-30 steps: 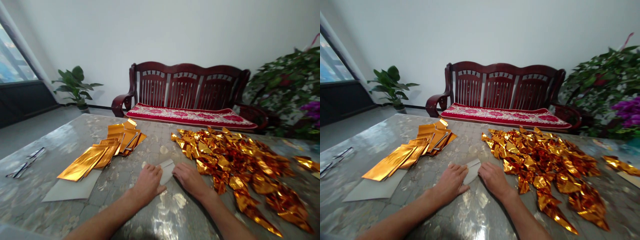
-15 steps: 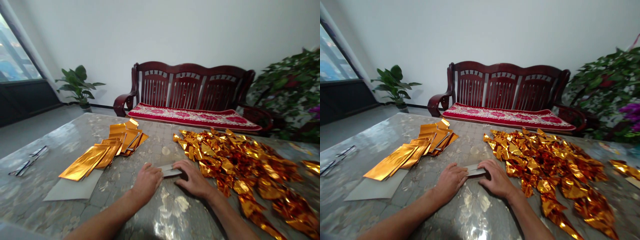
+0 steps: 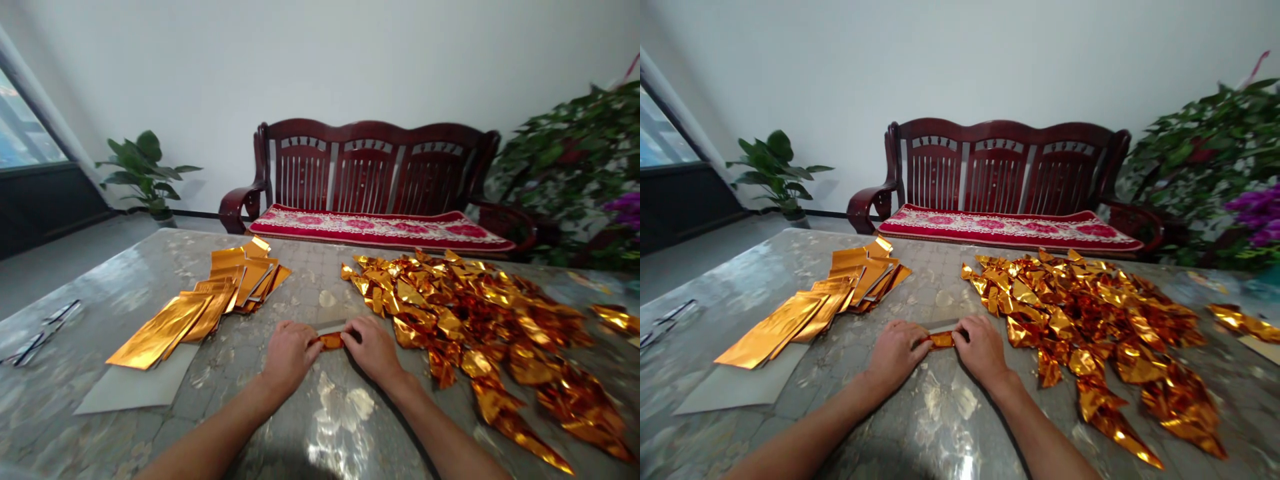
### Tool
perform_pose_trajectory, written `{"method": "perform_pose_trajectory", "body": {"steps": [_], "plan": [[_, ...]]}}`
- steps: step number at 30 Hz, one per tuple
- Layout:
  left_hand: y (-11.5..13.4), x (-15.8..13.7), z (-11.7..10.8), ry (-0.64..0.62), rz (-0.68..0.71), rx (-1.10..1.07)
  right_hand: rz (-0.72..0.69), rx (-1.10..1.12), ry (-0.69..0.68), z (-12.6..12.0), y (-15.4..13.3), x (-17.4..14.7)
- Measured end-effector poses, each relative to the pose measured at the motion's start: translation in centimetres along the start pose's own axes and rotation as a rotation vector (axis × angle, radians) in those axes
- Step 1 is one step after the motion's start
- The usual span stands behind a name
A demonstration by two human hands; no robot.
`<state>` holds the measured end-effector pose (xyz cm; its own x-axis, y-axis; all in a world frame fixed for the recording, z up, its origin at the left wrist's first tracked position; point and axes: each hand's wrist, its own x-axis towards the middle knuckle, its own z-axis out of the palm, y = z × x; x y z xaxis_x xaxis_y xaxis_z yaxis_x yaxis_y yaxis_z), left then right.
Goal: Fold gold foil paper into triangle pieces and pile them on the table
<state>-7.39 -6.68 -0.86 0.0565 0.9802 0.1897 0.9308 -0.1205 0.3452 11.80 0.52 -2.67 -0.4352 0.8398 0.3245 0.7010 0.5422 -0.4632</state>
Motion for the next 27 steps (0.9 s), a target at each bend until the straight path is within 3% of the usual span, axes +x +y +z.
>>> {"method": "perform_pose_trajectory", "body": {"steps": [4, 10, 17, 27], "plan": [[0.00, 0.25, 0.03, 0.010, -0.070, 0.049, -0.038, -0.052, 0.009, 0.15, -0.04, 0.02], [-0.01, 0.23, 0.17, 0.020, -0.049, 0.110, -0.091, -0.106, -0.010, 0.18, -0.17, -0.04], [-0.16, -0.02, 0.24, 0.032, -0.133, 0.013, -0.104, -0.152, -0.017, 0.45, -0.06, -0.06], [-0.01, 0.16, -0.30, -0.028, -0.139, 0.079, -0.112, -0.193, -0.006, 0.61, -0.13, -0.07]]}}
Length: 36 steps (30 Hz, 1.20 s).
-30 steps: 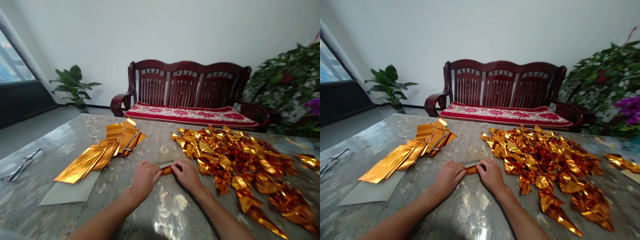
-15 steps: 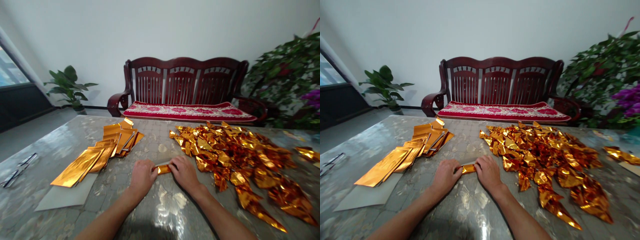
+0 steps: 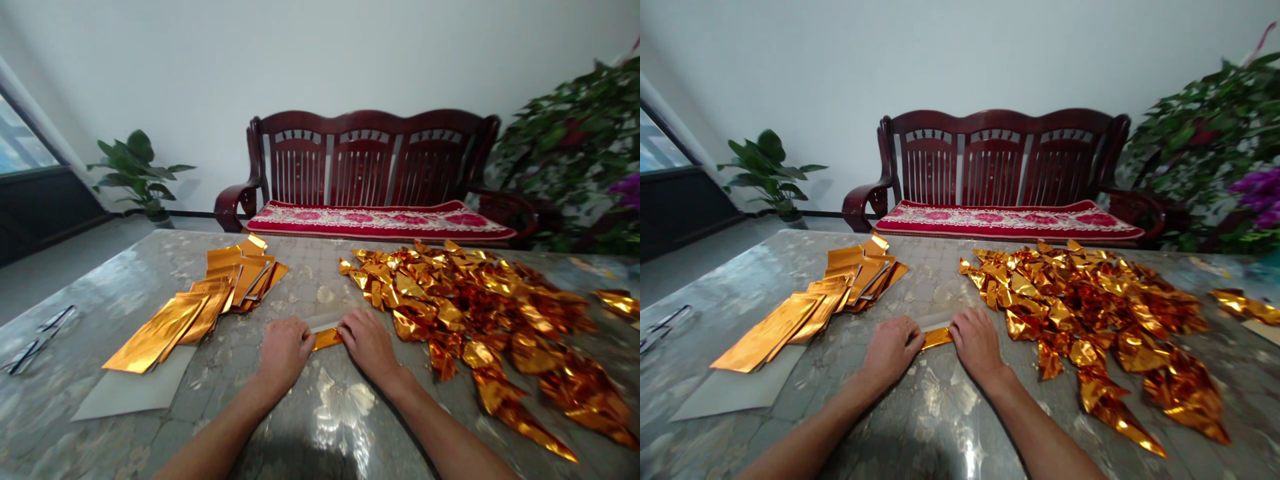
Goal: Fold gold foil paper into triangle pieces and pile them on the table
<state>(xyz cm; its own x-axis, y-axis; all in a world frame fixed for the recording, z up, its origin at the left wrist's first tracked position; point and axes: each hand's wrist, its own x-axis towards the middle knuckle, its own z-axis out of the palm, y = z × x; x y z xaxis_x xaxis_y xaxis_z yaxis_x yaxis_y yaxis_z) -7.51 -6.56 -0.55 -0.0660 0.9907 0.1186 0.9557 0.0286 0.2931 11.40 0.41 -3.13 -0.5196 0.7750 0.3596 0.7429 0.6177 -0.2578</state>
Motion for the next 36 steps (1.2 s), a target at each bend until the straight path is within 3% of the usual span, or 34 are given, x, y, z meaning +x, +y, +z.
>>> {"method": "perform_pose_trajectory", "body": {"steps": [5, 17, 21, 27, 36], "plan": [[0.1, 0.1, 0.2, -0.007, 0.015, 0.077, 0.003, 0.006, -0.012, 0.1, 0.1, 0.1], [-0.3, -0.5, 0.7, 0.067, 0.022, -0.033, 0.065, -0.054, -0.033, -0.1, -0.1, 0.1], [-0.4, -1.2, 1.2, 0.141, 0.197, 0.113, 0.084, -0.088, -0.039, -0.2, -0.3, 0.1], [-0.8, -1.4, 2.0, 0.019, 0.495, 0.187, 0.133, -0.083, -0.066, -0.4, -0.6, 0.3], [-0.7, -1.7, 0.0, -0.114, 0.665, 0.130, 0.151, -0.075, -0.219, -1.0, 0.2, 1.1]]}}
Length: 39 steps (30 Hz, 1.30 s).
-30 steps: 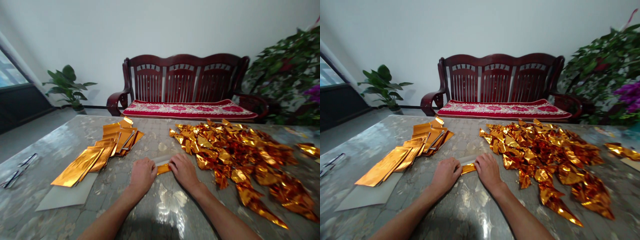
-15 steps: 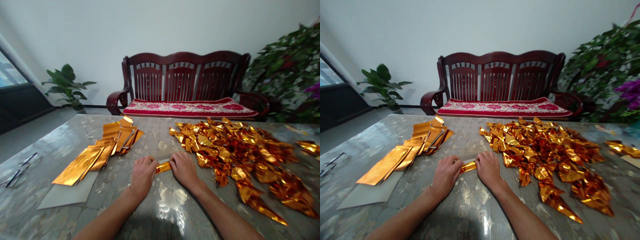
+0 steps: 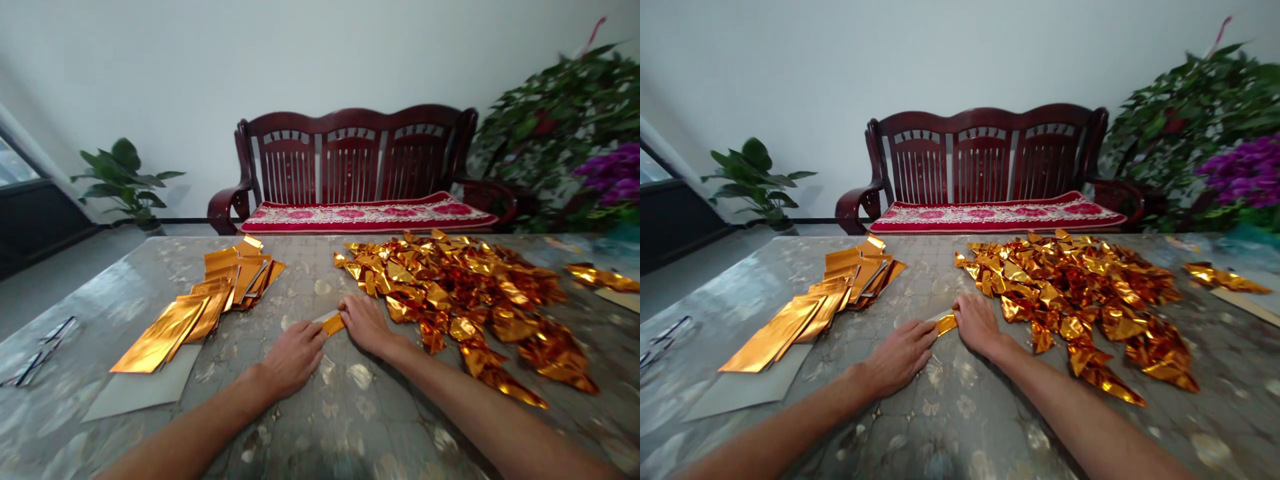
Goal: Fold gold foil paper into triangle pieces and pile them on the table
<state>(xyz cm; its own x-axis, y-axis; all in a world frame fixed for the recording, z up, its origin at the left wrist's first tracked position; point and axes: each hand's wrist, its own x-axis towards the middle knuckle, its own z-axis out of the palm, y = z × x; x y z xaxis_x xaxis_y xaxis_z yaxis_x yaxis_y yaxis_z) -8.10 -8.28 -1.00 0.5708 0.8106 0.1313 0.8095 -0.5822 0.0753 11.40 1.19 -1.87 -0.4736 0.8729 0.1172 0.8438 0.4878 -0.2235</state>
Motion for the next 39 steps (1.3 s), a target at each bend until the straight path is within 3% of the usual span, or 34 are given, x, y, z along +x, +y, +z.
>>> {"method": "perform_pose_trajectory", "body": {"steps": [3, 8, 18, 21, 26, 28, 35, 39], "plan": [[0.8, 0.0, -0.2, 0.000, 0.013, -0.013, 0.016, -0.011, 0.002, 0.0, -0.6, -0.1], [2.1, -0.2, 0.9, 0.076, -0.024, -0.001, 0.050, -0.092, 0.134, 0.9, -2.0, -0.8], [0.6, -1.9, 0.6, 0.078, -0.012, -0.096, 0.067, -0.144, 0.175, 0.5, 0.3, 0.8], [0.4, -1.7, 0.6, 0.081, -0.079, -0.173, -0.071, -0.121, 0.254, -0.1, 0.7, -0.2], [-0.4, -0.8, 1.2, 0.097, -0.151, -0.279, -0.603, -0.153, 0.257, -0.5, 0.3, -2.8], [-0.9, -0.5, 1.3, 0.098, -0.164, -0.307, -0.742, -0.223, 0.243, -0.4, -0.1, -3.0], [-1.5, 0.1, 0.9, 0.072, -0.166, -0.290, -0.867, -0.303, 0.265, 0.1, -0.6, -1.5], [-1.6, 0.2, 0.3, 0.063, -0.154, -0.230, -0.807, -0.288, 0.233, 0.6, -0.4, -1.2]]}}
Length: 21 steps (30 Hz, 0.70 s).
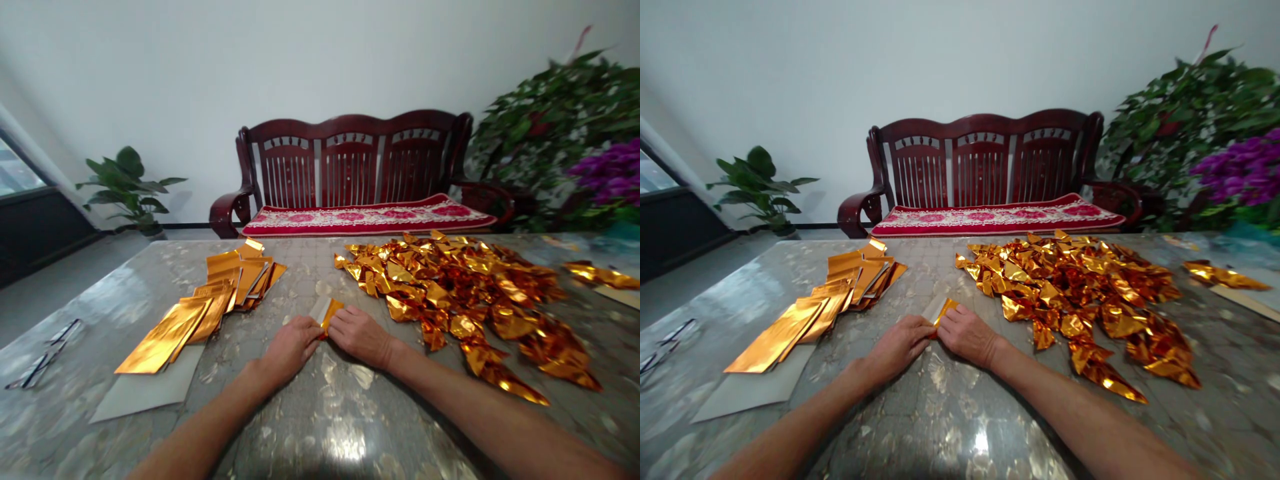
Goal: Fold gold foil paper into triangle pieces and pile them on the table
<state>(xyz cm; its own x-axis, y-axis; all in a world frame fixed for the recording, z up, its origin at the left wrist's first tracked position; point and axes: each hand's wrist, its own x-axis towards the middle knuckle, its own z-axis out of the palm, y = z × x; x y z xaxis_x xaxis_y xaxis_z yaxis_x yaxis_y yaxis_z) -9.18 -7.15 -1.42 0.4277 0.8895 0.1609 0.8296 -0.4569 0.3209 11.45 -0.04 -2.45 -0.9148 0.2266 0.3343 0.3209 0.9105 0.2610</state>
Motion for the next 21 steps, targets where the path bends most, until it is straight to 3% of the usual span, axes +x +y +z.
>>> {"method": "perform_pose_trajectory", "body": {"steps": [4, 8, 12, 21], "plan": [[0.1, 0.2, 0.2, 0.029, -0.019, 0.124, 0.156, 0.033, 0.009, 0.6, 0.1, -0.1], [0.2, 0.5, 1.3, 0.108, -0.065, 0.196, 0.209, 0.131, 0.006, 0.2, 0.1, -0.1], [0.3, 0.8, 1.9, 0.162, -0.104, 0.149, 0.255, 0.272, 0.006, -0.5, -0.1, 0.1], [-0.2, -0.1, 1.4, 0.225, -0.222, -0.054, 0.424, 0.364, 0.016, 0.4, -0.2, 1.2]]}}
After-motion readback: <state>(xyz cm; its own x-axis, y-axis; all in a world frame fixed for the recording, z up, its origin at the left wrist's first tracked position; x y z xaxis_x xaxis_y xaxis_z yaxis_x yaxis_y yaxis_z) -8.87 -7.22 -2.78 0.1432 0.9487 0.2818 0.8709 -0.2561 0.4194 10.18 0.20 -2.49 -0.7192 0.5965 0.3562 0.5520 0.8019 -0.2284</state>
